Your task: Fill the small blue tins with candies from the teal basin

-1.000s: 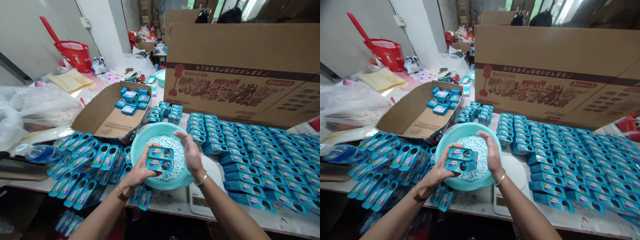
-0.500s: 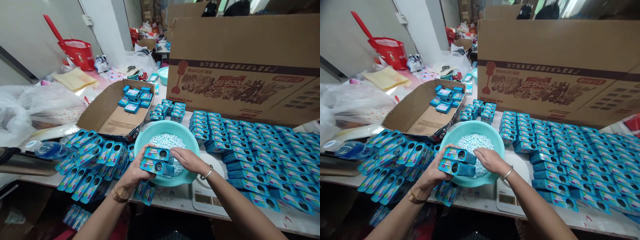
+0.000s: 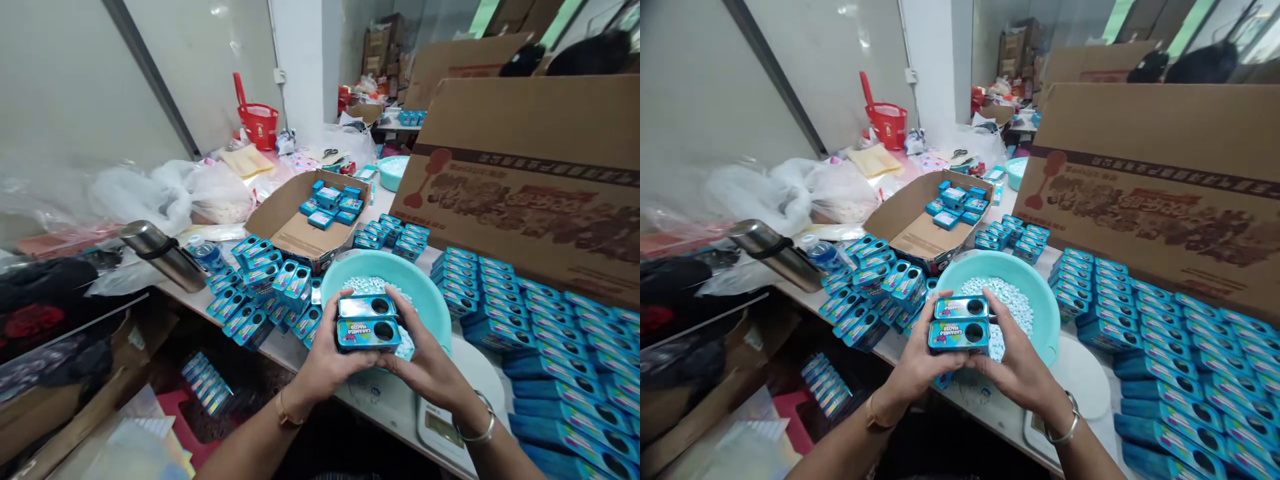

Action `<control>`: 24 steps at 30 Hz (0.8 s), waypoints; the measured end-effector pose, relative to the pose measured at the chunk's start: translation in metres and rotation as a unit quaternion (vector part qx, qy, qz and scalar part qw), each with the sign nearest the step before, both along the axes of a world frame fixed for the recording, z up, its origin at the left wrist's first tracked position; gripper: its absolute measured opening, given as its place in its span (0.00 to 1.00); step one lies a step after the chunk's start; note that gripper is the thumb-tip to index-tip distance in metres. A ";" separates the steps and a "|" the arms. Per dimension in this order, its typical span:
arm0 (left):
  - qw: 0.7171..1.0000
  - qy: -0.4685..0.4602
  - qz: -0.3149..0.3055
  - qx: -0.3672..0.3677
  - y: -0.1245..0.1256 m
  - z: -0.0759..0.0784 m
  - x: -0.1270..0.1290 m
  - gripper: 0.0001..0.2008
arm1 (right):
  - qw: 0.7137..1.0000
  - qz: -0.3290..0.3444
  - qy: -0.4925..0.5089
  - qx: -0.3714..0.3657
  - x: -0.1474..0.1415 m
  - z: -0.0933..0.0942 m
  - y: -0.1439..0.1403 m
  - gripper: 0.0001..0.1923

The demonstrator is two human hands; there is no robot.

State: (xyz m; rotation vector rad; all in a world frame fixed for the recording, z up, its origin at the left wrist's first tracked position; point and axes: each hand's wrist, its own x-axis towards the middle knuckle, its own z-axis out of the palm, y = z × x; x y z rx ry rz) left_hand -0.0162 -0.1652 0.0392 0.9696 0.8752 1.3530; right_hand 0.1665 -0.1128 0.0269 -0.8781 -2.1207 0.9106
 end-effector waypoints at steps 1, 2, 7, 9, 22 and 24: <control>1.000 0.008 0.021 0.008 -0.010 -0.003 -0.002 0.42 | 1.000 0.016 0.003 0.002 -0.005 -0.002 -0.004 0.45; 0.999 0.021 0.045 0.012 -0.020 -0.007 -0.005 0.42 | 0.999 0.034 0.005 0.000 -0.012 -0.003 -0.007 0.45; 0.942 0.154 0.296 0.021 -0.060 -0.032 -0.031 0.37 | 0.994 0.108 -0.017 0.019 -0.048 -0.012 -0.016 0.44; 0.887 0.193 0.419 0.029 -0.068 -0.039 -0.048 0.37 | 0.992 0.106 -0.047 0.047 -0.057 -0.015 -0.016 0.39; 0.754 0.263 0.599 0.060 -0.003 -0.060 -0.198 0.42 | 0.990 0.069 -0.123 0.008 -0.058 -0.026 -0.016 0.22; 0.759 0.280 0.587 0.036 0.010 -0.063 -0.206 0.43 | 0.992 0.052 -0.118 0.000 -0.055 -0.027 -0.014 0.21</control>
